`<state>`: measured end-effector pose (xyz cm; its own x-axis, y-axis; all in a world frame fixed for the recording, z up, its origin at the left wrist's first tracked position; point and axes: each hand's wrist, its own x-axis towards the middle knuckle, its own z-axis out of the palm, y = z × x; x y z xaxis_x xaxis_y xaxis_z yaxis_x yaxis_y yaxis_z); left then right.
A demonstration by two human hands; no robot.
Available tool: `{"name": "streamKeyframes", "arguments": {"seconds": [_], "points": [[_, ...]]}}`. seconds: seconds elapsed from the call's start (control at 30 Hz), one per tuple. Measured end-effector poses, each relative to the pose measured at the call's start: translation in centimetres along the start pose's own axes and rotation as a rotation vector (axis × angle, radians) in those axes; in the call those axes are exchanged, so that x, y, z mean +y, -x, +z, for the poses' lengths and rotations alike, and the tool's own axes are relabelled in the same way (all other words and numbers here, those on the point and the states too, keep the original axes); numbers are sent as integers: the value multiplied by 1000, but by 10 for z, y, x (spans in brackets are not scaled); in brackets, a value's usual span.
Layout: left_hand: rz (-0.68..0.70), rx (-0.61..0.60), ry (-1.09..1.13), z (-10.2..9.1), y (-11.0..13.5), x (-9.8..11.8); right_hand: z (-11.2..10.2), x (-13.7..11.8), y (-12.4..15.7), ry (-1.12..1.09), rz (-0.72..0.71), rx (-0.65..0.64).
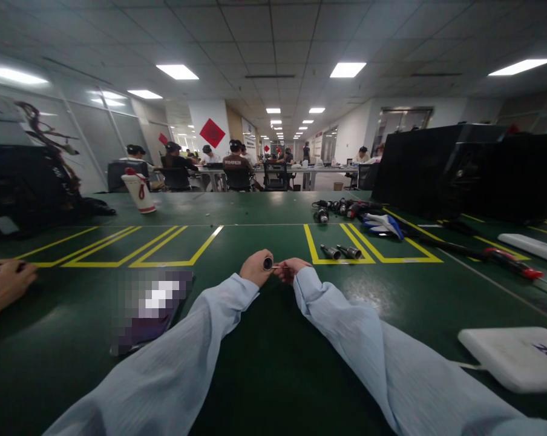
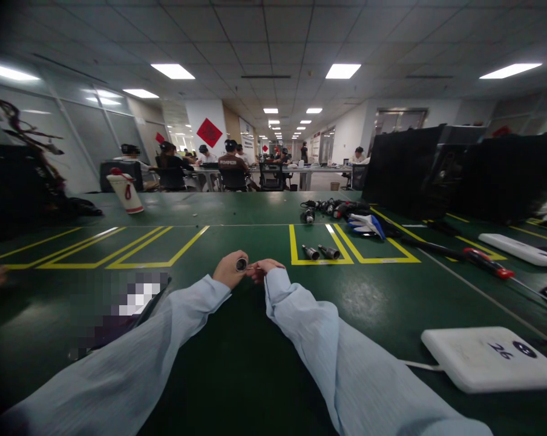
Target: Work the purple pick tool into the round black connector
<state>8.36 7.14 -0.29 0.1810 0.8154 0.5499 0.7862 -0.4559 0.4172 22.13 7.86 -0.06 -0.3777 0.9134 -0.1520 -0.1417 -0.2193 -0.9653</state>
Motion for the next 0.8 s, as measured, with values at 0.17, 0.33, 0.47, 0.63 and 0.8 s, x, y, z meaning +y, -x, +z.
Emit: {"name": "streamKeyframes", "arguments": {"seconds": [0.17, 0.33, 0.47, 0.63, 0.8], "points": [[-23, 16, 30, 0, -1, 1, 4, 1, 7, -148, 2, 69], [-27, -10, 29, 1, -1, 2, 0, 7, 12, -207, -106, 119], [-26, -50, -17, 1, -1, 0, -1, 9, 13, -158, -208, 182], [-13, -137, -80, 2, 0, 0, 3, 13, 17, -11, -280, 254], [-9, -168, -123, 1, 2, 3, -1, 10, 7, 82, -137, 210]]}}
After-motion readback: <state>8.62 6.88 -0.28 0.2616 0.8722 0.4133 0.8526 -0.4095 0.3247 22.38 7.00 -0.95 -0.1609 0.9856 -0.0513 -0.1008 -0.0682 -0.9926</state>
